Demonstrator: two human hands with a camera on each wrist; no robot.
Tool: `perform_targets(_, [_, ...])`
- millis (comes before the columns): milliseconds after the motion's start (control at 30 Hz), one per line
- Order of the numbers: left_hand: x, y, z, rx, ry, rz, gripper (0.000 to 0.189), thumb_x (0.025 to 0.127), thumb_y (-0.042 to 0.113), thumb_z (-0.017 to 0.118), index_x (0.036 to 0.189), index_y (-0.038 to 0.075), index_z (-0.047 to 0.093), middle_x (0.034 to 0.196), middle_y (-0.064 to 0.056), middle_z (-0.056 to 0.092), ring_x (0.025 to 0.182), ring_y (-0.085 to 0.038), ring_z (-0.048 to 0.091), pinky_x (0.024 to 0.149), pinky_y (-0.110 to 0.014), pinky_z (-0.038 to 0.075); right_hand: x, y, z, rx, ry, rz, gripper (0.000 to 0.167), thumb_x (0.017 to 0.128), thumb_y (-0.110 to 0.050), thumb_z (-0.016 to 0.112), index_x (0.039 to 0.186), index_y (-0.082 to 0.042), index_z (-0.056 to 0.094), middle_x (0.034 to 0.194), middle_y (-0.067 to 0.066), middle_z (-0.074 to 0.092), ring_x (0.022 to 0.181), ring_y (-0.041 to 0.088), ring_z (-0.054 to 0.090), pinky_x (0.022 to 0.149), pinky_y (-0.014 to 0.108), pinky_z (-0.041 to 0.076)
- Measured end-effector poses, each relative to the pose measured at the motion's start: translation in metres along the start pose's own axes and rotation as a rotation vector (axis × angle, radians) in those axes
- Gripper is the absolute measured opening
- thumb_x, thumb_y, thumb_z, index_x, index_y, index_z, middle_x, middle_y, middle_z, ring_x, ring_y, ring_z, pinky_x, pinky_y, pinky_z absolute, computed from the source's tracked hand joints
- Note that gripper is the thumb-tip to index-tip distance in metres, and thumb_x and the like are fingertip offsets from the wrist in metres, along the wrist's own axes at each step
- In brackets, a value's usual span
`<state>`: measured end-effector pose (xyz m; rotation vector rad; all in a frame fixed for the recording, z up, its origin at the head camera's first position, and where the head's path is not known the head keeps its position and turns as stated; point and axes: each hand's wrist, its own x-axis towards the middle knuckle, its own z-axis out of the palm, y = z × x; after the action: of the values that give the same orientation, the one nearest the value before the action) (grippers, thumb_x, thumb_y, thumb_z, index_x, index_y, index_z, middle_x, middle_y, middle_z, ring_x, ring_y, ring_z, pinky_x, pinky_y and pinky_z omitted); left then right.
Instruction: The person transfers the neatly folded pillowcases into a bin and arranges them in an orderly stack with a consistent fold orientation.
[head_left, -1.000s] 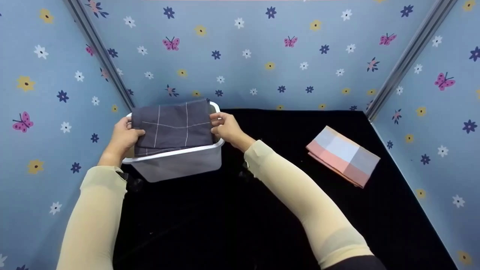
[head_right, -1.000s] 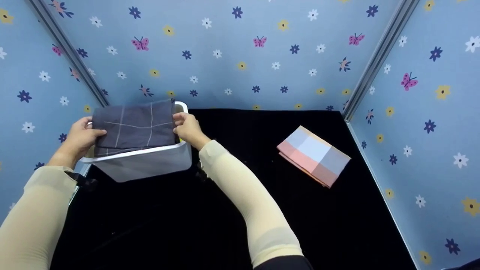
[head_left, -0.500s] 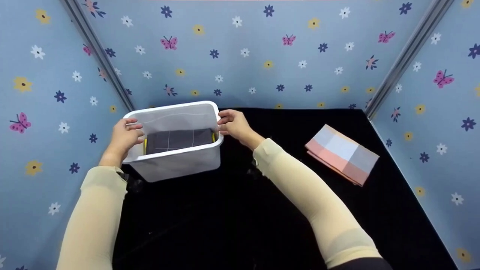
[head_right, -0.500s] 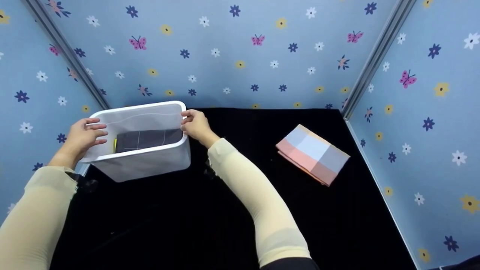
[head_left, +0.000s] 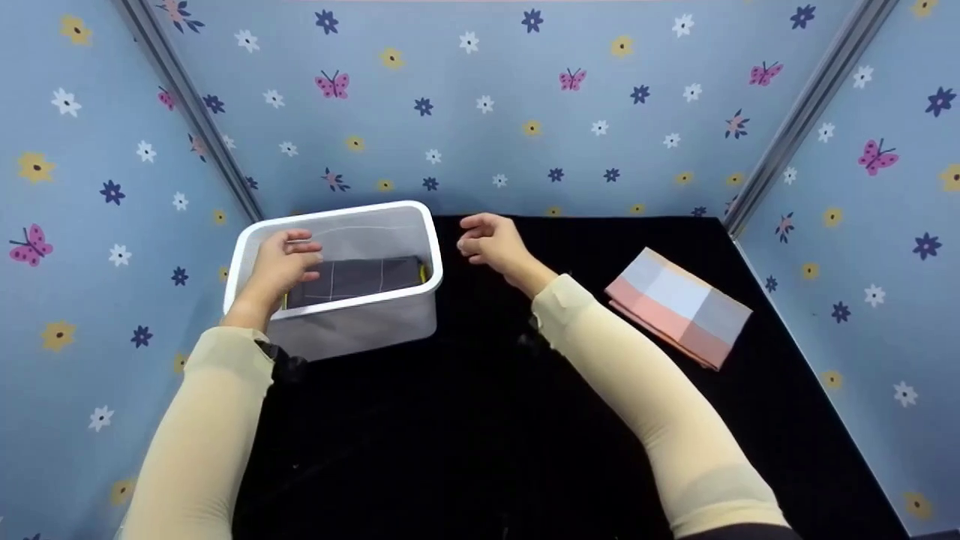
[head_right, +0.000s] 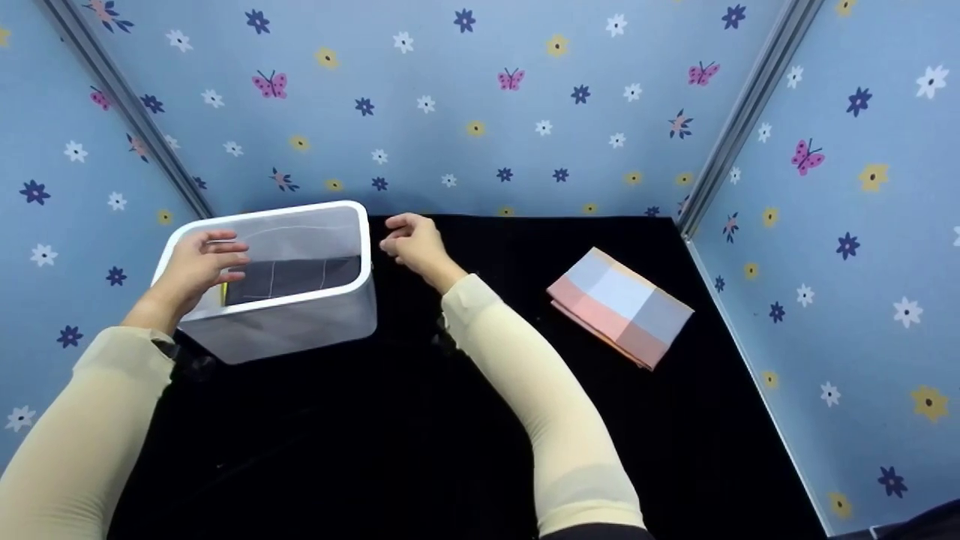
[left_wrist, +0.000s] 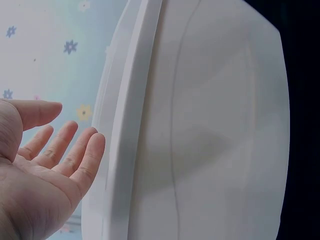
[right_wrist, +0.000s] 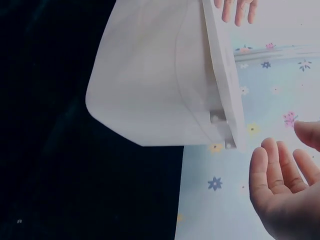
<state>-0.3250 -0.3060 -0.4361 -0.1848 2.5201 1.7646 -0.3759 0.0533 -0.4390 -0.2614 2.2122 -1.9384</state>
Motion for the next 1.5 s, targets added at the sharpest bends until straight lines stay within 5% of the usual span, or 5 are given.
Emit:
perform_targets(133, [0.002, 0.007, 0.012, -0.016, -0.026, 0.019, 0.058, 0.107, 0.007, 0.058, 0.159, -0.007, 0.037, 0.138, -0.01, 0.06, 0.102, -0.003, 0.063, 0.086, -0.021, 0.062, -0.002, 0.002, -0.014, -0.01, 0.021, 0.003, 0.038, 0.098, 0.003, 0.069, 0.136, 0.003, 0.067, 0.097, 0.003, 0.072, 0.086, 0.016, 0.071, 0.097, 0.053, 0.063])
perform_targets(367, [0.004, 0.015, 0.031, -0.047, -0.059, 0.064, 0.054, 0.105, 0.005, 0.061, 0.154, -0.008, 0.043, 0.127, -0.005, 0.063, 0.099, -0.003, 0.066, 0.086, -0.024, 0.063, -0.009, 0.005, -0.038, -0.017, 0.047, 0.018, 0.038, 0.1, 0.0, 0.072, 0.137, 0.002, 0.067, 0.101, 0.003, 0.071, 0.095, 0.023, 0.073, 0.095, 0.048, 0.064])
perform_targets(700, [0.006, 0.03, 0.055, -0.06, -0.112, 0.073, 0.053, 0.104, 0.003, 0.062, 0.153, -0.008, 0.044, 0.142, -0.02, 0.06, 0.1, -0.006, 0.067, 0.086, -0.023, 0.062, -0.017, 0.014, -0.069, -0.005, 0.101, 0.035, 0.039, 0.099, -0.001, 0.072, 0.138, 0.002, 0.066, 0.101, 0.003, 0.071, 0.092, 0.019, 0.074, 0.086, 0.038, 0.066])
perform_targets(933, [0.008, 0.035, 0.071, -0.05, -0.142, 0.085, 0.052, 0.104, 0.003, 0.062, 0.153, -0.007, 0.046, 0.144, -0.02, 0.06, 0.109, -0.014, 0.067, 0.087, -0.025, 0.062, -0.024, 0.023, -0.087, -0.007, 0.135, 0.054, 0.041, 0.098, -0.001, 0.072, 0.139, 0.002, 0.066, 0.102, 0.002, 0.07, 0.094, 0.021, 0.074, 0.099, 0.051, 0.063])
perform_targets(1500, [0.005, 0.03, 0.094, 0.016, -0.287, 0.152, 0.053, 0.1, 0.007, 0.071, 0.148, -0.006, 0.051, 0.141, -0.024, 0.063, 0.101, -0.004, 0.067, 0.091, -0.031, 0.06, -0.04, 0.046, -0.13, 0.0, 0.174, 0.097, 0.039, 0.1, -0.001, 0.071, 0.138, 0.002, 0.065, 0.096, -0.002, 0.072, 0.087, 0.014, 0.074, 0.083, 0.032, 0.066])
